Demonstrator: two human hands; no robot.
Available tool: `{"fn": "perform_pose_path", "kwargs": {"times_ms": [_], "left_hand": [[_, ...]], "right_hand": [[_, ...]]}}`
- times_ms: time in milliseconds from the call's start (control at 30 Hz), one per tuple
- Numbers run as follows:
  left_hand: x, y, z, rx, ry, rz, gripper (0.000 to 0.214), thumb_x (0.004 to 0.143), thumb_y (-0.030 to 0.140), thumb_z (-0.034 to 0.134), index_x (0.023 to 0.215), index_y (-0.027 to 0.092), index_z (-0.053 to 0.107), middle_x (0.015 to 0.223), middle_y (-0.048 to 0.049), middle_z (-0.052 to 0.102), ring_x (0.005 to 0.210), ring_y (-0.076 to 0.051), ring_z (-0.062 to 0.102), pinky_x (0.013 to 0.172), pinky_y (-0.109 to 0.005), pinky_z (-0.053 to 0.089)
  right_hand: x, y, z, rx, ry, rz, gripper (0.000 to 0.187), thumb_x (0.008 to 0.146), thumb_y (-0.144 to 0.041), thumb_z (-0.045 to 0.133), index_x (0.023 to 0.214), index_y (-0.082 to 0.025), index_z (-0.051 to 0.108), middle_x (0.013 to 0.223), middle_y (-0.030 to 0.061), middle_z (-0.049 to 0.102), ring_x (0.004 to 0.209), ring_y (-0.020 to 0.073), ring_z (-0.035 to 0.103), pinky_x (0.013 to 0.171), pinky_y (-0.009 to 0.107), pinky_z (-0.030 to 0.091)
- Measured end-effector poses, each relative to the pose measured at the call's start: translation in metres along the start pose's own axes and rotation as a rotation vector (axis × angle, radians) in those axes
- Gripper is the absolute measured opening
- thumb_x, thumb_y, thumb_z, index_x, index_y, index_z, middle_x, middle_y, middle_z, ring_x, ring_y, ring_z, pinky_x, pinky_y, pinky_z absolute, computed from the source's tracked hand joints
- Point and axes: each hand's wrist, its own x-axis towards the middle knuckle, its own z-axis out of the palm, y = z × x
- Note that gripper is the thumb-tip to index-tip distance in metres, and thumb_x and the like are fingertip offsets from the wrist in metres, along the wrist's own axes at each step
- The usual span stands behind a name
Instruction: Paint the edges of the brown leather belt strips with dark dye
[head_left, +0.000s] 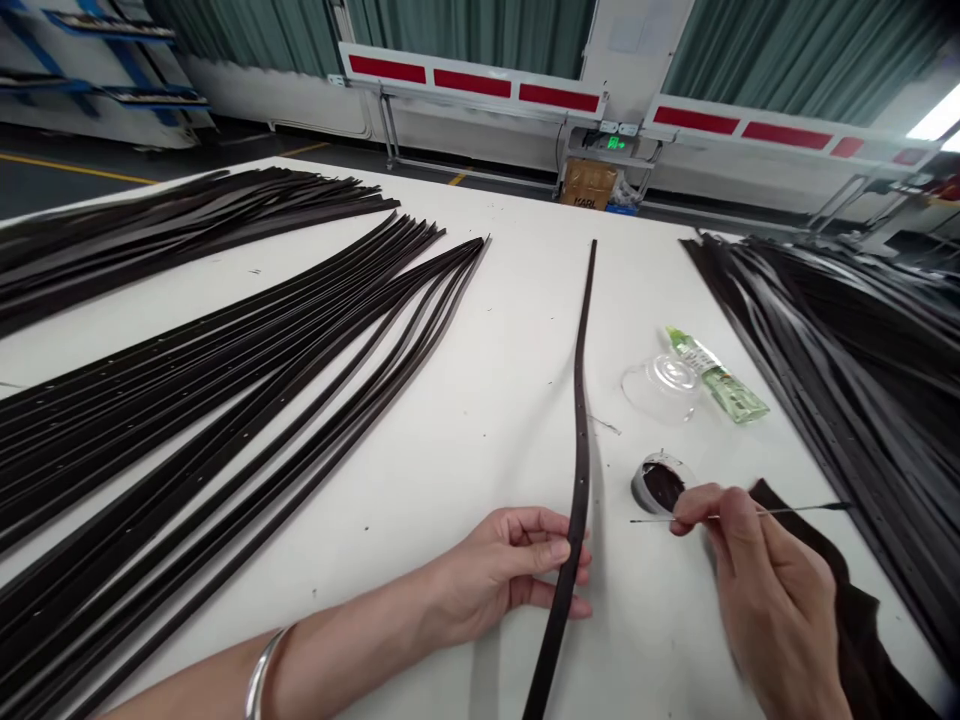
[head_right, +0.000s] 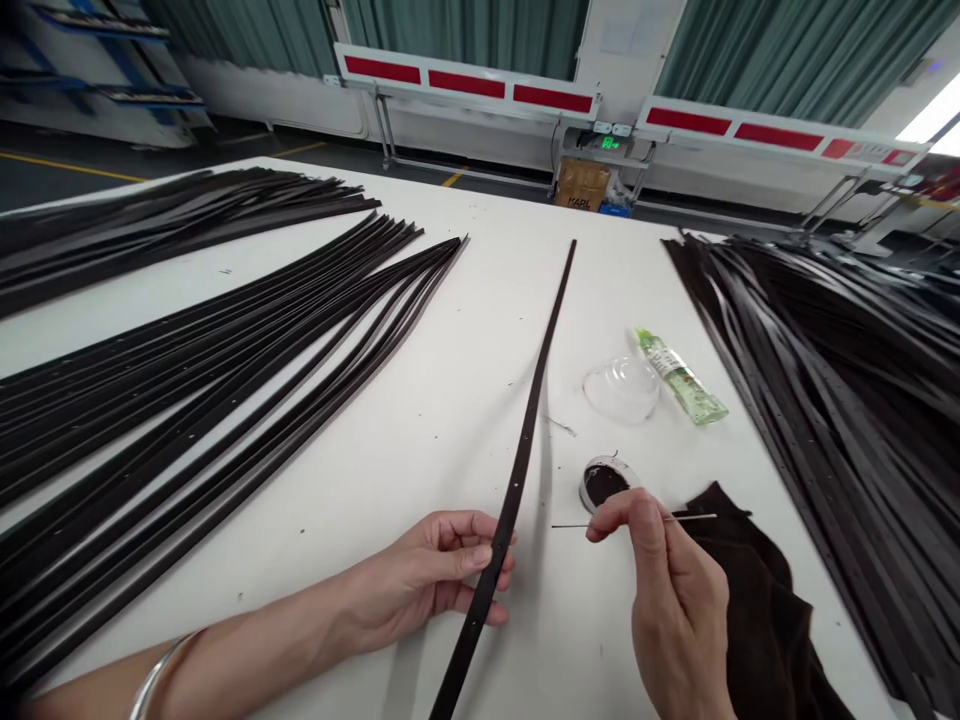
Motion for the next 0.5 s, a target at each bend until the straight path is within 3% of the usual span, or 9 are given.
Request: {"fn": "perform_pose_path", "kwargs": {"times_ms": [100,267,500], "left_hand": [[0.001,-0.002,-0.001,-0.016,-0.048,0.014,0.021,0.076,0.022,0.079,0.091,0.012,0.068,0.089,-0.0083,0.067,0.083,-0.018,0.065,0.079,-0.042,0.059],[0.002,-0.003,-0.002,-0.048,-0.071,0.013,0.020,0.078,0.019,0.077,0.094,0.011,0.067,0.089,-0.0087,0.067,0.085,-0.018,0.066,0.079,-0.042,0.059],[0.003,-0.004,-0.003,-0.044,-0.104,0.027,0.016,0.082,0.014,0.072,0.096,0.010,0.065,0.087,-0.0080,0.066,0.084,-0.016,0.065,0.078,-0.039,0.060]], "right_hand": [[-0.010,-0.013,0.006,0.001,-0.092,-0.116,0.032,0.101,-0.024,0.038,0.079,-0.019,0.061,0.080,0.0057,0.065,0.080,0.0164,0.062,0.075,0.030,0.047],[-0.013,-0.020,0.017,0.088,-0.210,-0.427,0.025,0.091,0.000,0.040,0.093,-0.016,0.059,0.080,0.0051,0.063,0.082,0.0156,0.058,0.077,0.035,0.046],[-0.012,-0.019,0.021,0.063,-0.250,-0.504,0.028,0.087,0.006,0.040,0.096,-0.014,0.057,0.082,0.0055,0.064,0.083,0.0149,0.056,0.076,0.035,0.046]]}}
